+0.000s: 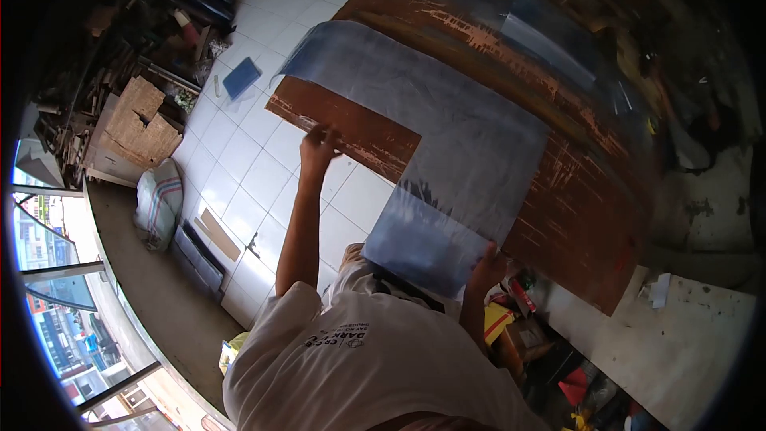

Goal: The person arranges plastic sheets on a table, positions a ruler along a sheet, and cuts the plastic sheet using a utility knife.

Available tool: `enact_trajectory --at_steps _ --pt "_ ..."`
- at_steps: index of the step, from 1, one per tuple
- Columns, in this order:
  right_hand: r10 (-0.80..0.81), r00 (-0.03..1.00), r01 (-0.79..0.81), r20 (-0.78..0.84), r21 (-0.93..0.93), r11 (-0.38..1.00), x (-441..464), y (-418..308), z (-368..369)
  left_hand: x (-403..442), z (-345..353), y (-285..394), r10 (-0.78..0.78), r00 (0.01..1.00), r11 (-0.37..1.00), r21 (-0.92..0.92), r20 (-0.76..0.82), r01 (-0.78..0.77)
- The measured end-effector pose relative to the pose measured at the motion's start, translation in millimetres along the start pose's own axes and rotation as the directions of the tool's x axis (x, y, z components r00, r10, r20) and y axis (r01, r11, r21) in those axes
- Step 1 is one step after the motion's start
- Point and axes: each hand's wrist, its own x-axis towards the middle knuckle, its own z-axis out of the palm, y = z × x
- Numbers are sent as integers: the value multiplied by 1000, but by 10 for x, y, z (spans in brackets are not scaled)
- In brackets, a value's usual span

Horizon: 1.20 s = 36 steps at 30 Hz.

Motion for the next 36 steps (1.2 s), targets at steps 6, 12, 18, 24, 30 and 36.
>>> enact_trajectory --at_steps 6,12,18,24,30,36 --pt "-83 994 78 -66 -69 995 109 291 33 1705 29 50 -20 971 980 188 -237 67" --pt "-87 993 81 -85 -72 994 141 514 11 1455 150 328 -79 930 879 414 -359 235" --pt "-163 982 149 -99 -139 979 91 406 -104 1488 123 217 -82 932 952 250 -353 178" --pt "-61 997 55 -48 -110 992 15 151 -208 1484 84 103 -2 945 978 197 -327 70" --pt "-110 992 100 -60 -146 984 80 219 -208 1348 236 192 16 912 996 85 -410 21" --pt "-126 990 115 -66 -152 982 -18 -97 -241 1191 -14 53 130 813 970 241 -567 13"
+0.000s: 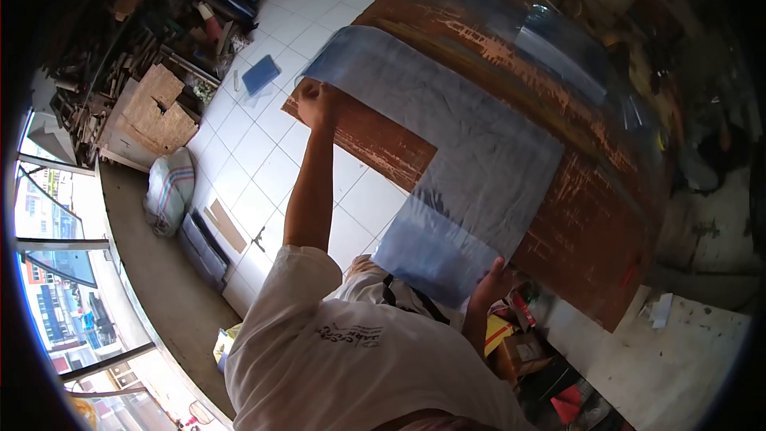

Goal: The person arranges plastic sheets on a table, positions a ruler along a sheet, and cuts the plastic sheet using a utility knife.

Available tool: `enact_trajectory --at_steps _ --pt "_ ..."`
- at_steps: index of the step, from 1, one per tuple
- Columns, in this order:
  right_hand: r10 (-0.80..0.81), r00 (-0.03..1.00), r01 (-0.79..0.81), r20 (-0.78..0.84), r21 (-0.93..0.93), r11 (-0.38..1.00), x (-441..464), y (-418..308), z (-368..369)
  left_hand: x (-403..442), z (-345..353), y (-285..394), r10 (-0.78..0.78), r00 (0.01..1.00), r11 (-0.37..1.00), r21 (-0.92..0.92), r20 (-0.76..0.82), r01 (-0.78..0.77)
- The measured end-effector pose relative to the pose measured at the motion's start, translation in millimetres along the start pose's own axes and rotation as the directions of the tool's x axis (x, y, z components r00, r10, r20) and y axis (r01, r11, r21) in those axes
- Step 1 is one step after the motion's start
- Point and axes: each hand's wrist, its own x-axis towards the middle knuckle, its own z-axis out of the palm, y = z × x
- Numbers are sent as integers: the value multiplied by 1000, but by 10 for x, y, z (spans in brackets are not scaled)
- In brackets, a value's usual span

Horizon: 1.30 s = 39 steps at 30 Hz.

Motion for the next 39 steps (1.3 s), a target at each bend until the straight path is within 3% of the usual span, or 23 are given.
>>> enact_trajectory --at_steps 1,2,3,4,5,6,8,9,12,13,14,20,22,27,29,30,31,32,33,34,36,37,39 --pt "46 999 -46 11 4 999 -18 -70 -20 -143 -135 145 114 946 976 210 -304 -50" --pt "90 996 -91 23 7 996 -17 -112 -24 -108 -146 131 112 946 977 206 -306 -49" --pt "84 996 -84 23 7 996 1 -45 -12 -36 -184 51 -224 930 966 58 -292 252" --pt "28 999 -27 17 -67 997 24 59 1 78 -230 -100 -536 813 843 -80 -230 533" --pt "-28 1000 29 12 -139 990 56 111 9 461 -72 -833 -444 894 835 -337 57 436" --pt "-35 999 36 7 -138 990 67 105 19 500 -39 -966 -445 894 831 -344 61 437" --pt "-79 995 69 -62 -145 987 32 -10 2 423 21 -1079 -195 974 846 -484 112 225" --pt "-94 992 80 -88 -149 986 19 -60 -19 389 17 -982 -235 967 870 -423 97 254" --pt "12 999 -6 36 -169 986 28 -46 -60 230 -62 -771 -251 968 921 -302 28 247" --pt "-44 999 42 -7 -176 983 48 60 -23 194 -88 -700 -248 968 924 -294 26 245" --pt "-100 994 90 -47 -185 979 64 125 1 186 -87 -683 -252 968 923 -295 24 247" --pt "-91 995 87 -45 -70 994 0 17 30 363 -57 -858 -212 973 913 -335 93 231" --pt "-69 997 68 -20 -57 996 -19 -22 14 548 36 -1080 -171 969 899 -375 180 228" --pt "-49 998 43 -49 -113 993 -14 -2 79 475 13 -923 -188 970 896 -376 154 234" --pt "21 998 -15 55 -102 995 20 181 59 451 -49 -905 -53 949 850 -485 310 206" --pt "20 998 -14 57 -102 995 14 159 37 331 -77 -744 -54 950 850 -484 309 205" --pt "69 995 -65 75 -58 996 6 99 26 129 -91 -426 -21 999 996 -92 -42 17" --pt "118 988 -117 95 -12 993 -7 65 36 11 -107 -196 161 926 933 358 -341 -31" --pt "117 988 -117 96 -8 993 -6 89 49 22 -104 -118 292 897 946 236 -332 -220" --pt "103 992 -101 78 -27 994 10 131 62 61 -53 -22 270 929 962 27 -253 -272" --pt "92 994 -89 58 -44 995 32 149 72 310 79 186 -91 996 994 -56 23 92" --pt "76 995 -75 62 -19 997 19 116 63 583 233 120 -86 996 995 -54 28 87" --pt "65 996 -66 60 11 998 6 81 61 1272 605 -332 -370 844 822 -287 389 493"
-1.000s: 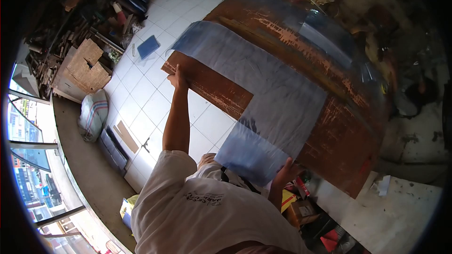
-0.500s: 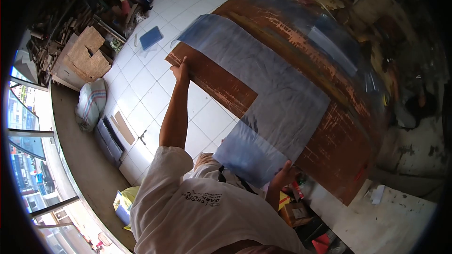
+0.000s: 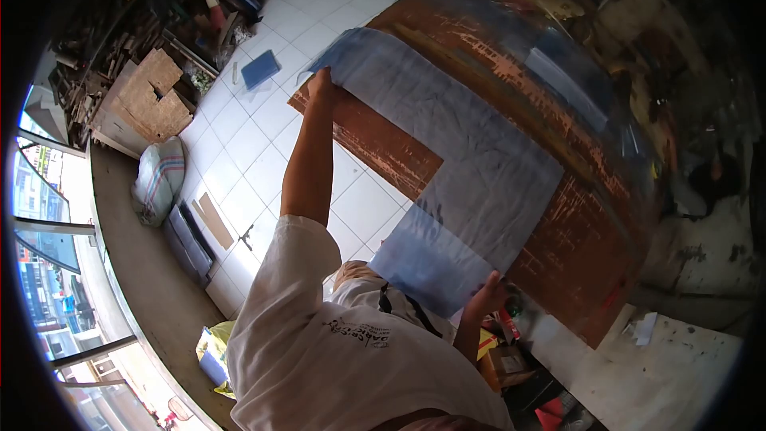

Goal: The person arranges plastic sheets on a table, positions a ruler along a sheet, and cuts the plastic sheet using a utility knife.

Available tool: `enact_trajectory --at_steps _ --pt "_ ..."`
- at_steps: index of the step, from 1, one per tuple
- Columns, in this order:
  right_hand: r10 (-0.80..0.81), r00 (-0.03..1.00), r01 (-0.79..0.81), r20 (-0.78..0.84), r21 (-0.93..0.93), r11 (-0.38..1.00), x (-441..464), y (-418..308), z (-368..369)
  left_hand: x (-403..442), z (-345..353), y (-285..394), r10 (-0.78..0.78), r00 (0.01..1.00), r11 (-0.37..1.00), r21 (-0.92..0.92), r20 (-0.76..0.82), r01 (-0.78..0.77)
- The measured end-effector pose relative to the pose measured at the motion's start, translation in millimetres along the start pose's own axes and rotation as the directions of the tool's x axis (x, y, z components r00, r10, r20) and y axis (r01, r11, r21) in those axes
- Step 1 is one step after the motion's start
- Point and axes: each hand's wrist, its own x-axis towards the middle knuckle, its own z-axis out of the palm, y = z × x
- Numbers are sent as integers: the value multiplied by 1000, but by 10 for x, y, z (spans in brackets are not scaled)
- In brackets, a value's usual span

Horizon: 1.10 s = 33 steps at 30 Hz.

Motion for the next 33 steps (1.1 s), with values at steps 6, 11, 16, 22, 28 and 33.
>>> enact_trajectory --at_steps 6,11,16,22,28,33 --pt "-167 981 161 -95 -62 985 -32 -61 27 109 162 194 -141 989 983 -115 42 145" --pt "-190 971 178 -144 -93 980 11 30 109 275 84 150 -113 986 991 -59 120 120" --pt "-187 966 177 -178 -70 982 -3 -38 127 -26 43 224 516 732 709 256 445 -656" --pt "-156 973 160 -169 10 987 -129 -261 -8 -816 317 344 341 917 829 -526 204 -191" --pt "-207 961 193 -183 -93 977 -29 257 -207 -892 372 97 533 799 802 -470 280 -370" --pt "59 994 -45 -96 141 989 59 704 -461 -1343 560 -66 593 754 740 -560 283 -372"
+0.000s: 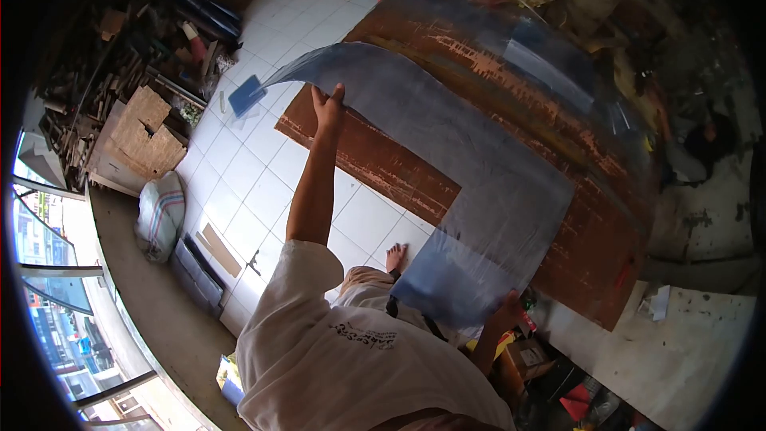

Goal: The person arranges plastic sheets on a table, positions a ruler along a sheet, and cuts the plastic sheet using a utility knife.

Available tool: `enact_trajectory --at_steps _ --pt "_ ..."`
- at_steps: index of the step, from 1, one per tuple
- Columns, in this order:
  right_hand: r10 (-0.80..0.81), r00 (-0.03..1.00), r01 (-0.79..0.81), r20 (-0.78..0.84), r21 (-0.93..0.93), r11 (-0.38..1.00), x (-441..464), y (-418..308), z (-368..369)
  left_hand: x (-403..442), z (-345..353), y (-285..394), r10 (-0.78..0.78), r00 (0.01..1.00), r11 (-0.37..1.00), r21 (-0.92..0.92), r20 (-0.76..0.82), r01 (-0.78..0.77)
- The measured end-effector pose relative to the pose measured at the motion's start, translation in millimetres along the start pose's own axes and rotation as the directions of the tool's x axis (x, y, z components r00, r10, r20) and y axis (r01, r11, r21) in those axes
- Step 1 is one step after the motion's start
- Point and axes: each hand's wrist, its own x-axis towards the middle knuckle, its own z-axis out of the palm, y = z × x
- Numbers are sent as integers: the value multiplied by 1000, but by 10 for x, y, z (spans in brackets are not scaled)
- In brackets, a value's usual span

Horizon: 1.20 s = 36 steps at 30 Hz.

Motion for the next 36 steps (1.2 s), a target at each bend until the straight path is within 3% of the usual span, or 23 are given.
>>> enact_trajectory --at_steps 1,4,5,6,8,9,12,14,16,17,18,19,20,22,23,24,26,28,31,32,34,36 --pt "-138 989 134 -45 -83 988 6 -28 -58 -39 13 -46 -29 999 999 25 -14 29" --pt "-48 998 47 -37 -23 999 34 -125 -207 -287 157 -14 -18 998 999 36 -55 20" --pt "-271 957 260 -107 -112 959 146 124 -221 -378 205 79 -33 997 996 86 -68 39" --pt "-260 958 245 -124 -123 962 146 172 -268 -375 123 61 -27 999 994 105 -29 30" --pt "-83 996 83 -33 14 996 164 96 -285 -345 -55 4 -73 995 975 202 -75 87" --pt "-89 995 87 -54 -37 996 152 93 -300 -304 -155 33 -131 989 945 293 -67 145" --pt "-150 984 115 -93 -306 945 216 168 -345 -314 -193 331 -356 925 753 546 -132 368" --pt "-70 996 62 -46 -155 986 167 -56 -340 -267 -158 528 -456 863 432 795 -216 427" --pt "-63 996 54 -64 -137 989 185 -15 -325 -233 -435 555 -370 919 296 920 -136 256" --pt "-66 995 57 -71 -114 992 184 3 -317 -261 -602 515 -383 914 287 924 -132 254" --pt "-52 996 42 -79 -122 992 180 -24 -294 -317 -791 436 -19 995 128 987 -97 98" --pt "-76 991 68 -107 -73 995 174 -78 -265 -422 -876 392 333 942 -82 997 28 0" --pt "-41 994 39 -103 -20 999 183 -29 -271 -536 -951 323 320 947 -89 996 33 -5" --pt "3 995 0 -104 26 1000 198 42 -285 -763 -996 198 501 822 79 960 -270 267" --pt "18 995 -14 -95 37 999 208 69 -289 -708 -1242 45 255 873 476 840 -415 260" --pt "32 996 -27 -85 49 998 212 82 -292 -799 -1178 46 250 875 470 842 -414 264" --pt "3 997 0 -84 34 999 185 -25 -316 -1010 -923 80 -113 948 888 398 -297 231" --pt "38 999 -38 10 12 999 163 -188 -356 -994 -1022 -42 -91 960 905 380 -264 191" --pt "36 999 -36 -7 60 998 202 -151 -332 -1026 -977 -48 -1 942 837 516 -335 185" --pt "36 999 -35 -8 60 998 214 -146 -350 -1147 -802 76 -51 924 853 465 -378 238" --pt "203 975 -211 90 92 973 216 -175 -400 -1271 -728 200 -107 904 863 412 -413 291" --pt "130 988 -137 85 80 987 206 -248 -405 -1311 -950 137 -118 847 913 279 -518 298"
